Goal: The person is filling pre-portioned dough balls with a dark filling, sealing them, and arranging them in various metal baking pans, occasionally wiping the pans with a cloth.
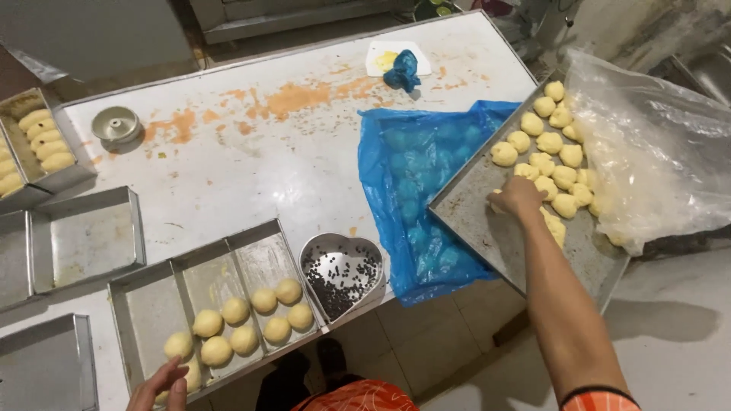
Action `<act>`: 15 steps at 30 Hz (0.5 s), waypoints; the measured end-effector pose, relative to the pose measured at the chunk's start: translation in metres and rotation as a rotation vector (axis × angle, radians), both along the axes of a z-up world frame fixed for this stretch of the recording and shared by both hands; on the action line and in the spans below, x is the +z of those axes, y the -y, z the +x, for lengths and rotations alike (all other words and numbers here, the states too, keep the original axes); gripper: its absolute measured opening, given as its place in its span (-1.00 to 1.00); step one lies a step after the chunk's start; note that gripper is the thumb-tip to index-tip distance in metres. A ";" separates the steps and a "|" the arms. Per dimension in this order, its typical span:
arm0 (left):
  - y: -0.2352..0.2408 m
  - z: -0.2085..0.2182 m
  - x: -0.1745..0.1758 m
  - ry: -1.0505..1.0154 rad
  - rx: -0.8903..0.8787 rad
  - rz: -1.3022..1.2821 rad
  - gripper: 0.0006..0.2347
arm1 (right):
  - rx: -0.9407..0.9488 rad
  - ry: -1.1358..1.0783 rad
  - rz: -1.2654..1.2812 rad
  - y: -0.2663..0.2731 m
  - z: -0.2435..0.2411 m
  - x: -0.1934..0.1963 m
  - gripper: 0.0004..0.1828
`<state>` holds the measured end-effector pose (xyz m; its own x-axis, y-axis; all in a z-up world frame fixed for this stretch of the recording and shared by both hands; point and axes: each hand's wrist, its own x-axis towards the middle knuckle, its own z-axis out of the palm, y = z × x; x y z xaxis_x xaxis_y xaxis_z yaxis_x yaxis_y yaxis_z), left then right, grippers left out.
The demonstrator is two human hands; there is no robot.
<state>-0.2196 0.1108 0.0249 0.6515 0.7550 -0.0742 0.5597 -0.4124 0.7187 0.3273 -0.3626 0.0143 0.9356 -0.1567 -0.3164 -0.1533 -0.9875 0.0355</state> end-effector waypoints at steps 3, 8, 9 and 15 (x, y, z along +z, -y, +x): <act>0.003 -0.011 -0.037 0.153 -0.004 0.000 -0.67 | -0.095 0.082 0.389 -0.109 -0.093 0.115 -0.68; 0.068 0.063 0.031 0.239 -0.021 -0.197 -0.73 | 0.038 0.253 1.005 -0.154 -0.163 0.106 -0.59; 0.073 0.073 0.031 0.282 -0.045 -0.336 -0.73 | 0.056 0.208 1.221 -0.169 -0.181 0.108 -0.58; 0.114 0.159 0.033 0.730 -0.036 -0.857 -0.61 | 0.286 -0.182 1.406 -0.229 -0.283 0.092 -0.69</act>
